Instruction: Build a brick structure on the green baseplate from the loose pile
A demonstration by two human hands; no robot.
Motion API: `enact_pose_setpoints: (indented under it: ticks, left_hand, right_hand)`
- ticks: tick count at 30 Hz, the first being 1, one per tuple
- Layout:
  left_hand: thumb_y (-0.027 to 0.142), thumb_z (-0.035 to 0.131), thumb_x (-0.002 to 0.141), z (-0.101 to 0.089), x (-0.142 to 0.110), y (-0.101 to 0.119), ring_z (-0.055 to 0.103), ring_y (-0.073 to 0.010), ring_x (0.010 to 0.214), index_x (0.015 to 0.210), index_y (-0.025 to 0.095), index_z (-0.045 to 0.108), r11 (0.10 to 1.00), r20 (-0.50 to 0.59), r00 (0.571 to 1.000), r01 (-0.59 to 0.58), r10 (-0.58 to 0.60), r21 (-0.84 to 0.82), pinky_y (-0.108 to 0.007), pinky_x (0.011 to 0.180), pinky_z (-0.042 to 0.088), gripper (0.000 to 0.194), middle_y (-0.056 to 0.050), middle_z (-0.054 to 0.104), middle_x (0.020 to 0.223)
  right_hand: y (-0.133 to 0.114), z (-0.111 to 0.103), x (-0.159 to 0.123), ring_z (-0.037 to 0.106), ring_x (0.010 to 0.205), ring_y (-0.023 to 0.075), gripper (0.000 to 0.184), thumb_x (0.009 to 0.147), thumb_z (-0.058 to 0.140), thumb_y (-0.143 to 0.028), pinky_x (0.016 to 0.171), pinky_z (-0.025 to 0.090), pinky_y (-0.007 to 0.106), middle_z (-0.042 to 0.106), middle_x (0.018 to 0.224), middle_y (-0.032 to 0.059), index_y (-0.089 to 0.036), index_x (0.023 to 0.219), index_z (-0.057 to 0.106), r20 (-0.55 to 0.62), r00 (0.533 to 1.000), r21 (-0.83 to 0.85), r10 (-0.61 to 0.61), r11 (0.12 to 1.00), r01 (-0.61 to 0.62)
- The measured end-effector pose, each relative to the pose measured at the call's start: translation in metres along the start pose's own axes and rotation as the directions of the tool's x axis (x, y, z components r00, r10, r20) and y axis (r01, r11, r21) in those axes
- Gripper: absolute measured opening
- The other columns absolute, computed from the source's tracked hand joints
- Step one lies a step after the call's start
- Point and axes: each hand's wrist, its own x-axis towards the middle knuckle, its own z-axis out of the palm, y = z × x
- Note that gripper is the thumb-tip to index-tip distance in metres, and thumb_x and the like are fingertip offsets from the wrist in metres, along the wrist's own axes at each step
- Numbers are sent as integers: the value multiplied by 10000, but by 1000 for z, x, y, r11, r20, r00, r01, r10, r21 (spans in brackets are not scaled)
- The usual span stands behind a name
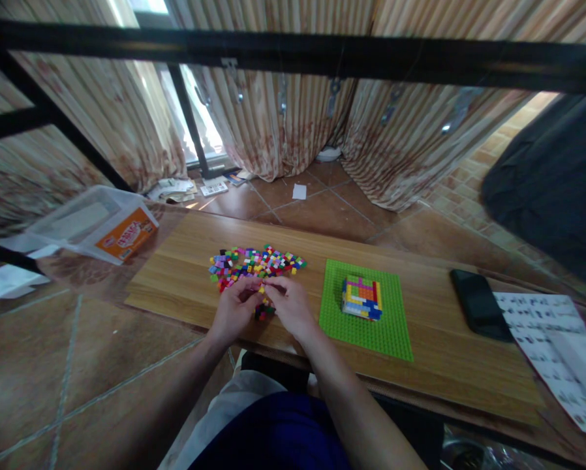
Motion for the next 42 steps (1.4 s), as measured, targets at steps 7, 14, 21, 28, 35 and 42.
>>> enact_pose_setpoints:
  ticks: [7, 14, 21, 28, 35, 42]
  left_hand:
    - [139, 591, 768, 4, -12, 7, 648, -187, 899, 1053, 204, 666, 969, 15, 984, -176, 176, 174, -324, 851, 512, 302, -60, 681, 952]
    - [190, 597, 795, 4, -15, 10, 656, -195, 895, 1057, 192, 657, 972, 9, 988, -153, 153, 177, -331, 845, 521, 269, -76, 685, 957]
    - [246, 588, 829, 11, -32, 13, 671, -190, 900, 1091, 192, 644, 985, 93, 989, -125, 114, 117, -310, 833, 532, 274, -81, 698, 1009]
    - [313, 597, 828, 5, -39, 14, 669, -195, 937, 1043, 191, 665, 939, 148, 978, -184, 145, 290, -301, 855, 527, 256, -69, 710, 1034]
    - [325, 546, 847, 16, -41, 9, 660, -202, 993, 996, 192, 663, 900, 265, 948, -264, 176, 348, -347, 898, 523, 231, -61, 713, 1038]
    - [285, 536, 842, 37, -44, 11, 672, -168, 852, 988, 189, 656, 877, 360, 917, -310, 173, 366, -313, 807, 543, 212, -50, 713, 973]
  right_hand:
    - [5, 4, -7, 556, 543, 135, 142, 728, 679, -327, 515, 421, 248, 651, 622, -11, -204, 790, 715, -52, 997, 21, -48, 999, 49]
    - [0, 3, -17, 556, 571, 124, 186, 775, 649, -379, 534, 430, 239, 643, 653, -18, -207, 827, 700, -30, 998, 94, -54, 994, 56]
    - [3, 3, -35, 561, 554, 116, 159, 704, 708, -350, 556, 473, 245, 641, 610, -22, -195, 728, 680, -175, 984, 188, -17, 981, 51]
    - [16, -57, -71, 603, 556, 134, 285, 660, 758, -422, 539, 516, 269, 662, 626, -2, -181, 797, 693, -396, 917, 190, 55, 981, 24]
    - [35, -149, -100, 597, 582, 139, 423, 608, 780, -483, 577, 513, 289, 700, 720, 38, -154, 866, 719, -674, 738, 11, -28, 999, 47]
    - [41, -176, -96, 633, 660, 178, 339, 744, 677, -473, 635, 521, 319, 699, 758, 57, -159, 872, 673, -654, 724, -306, -220, 952, 13]
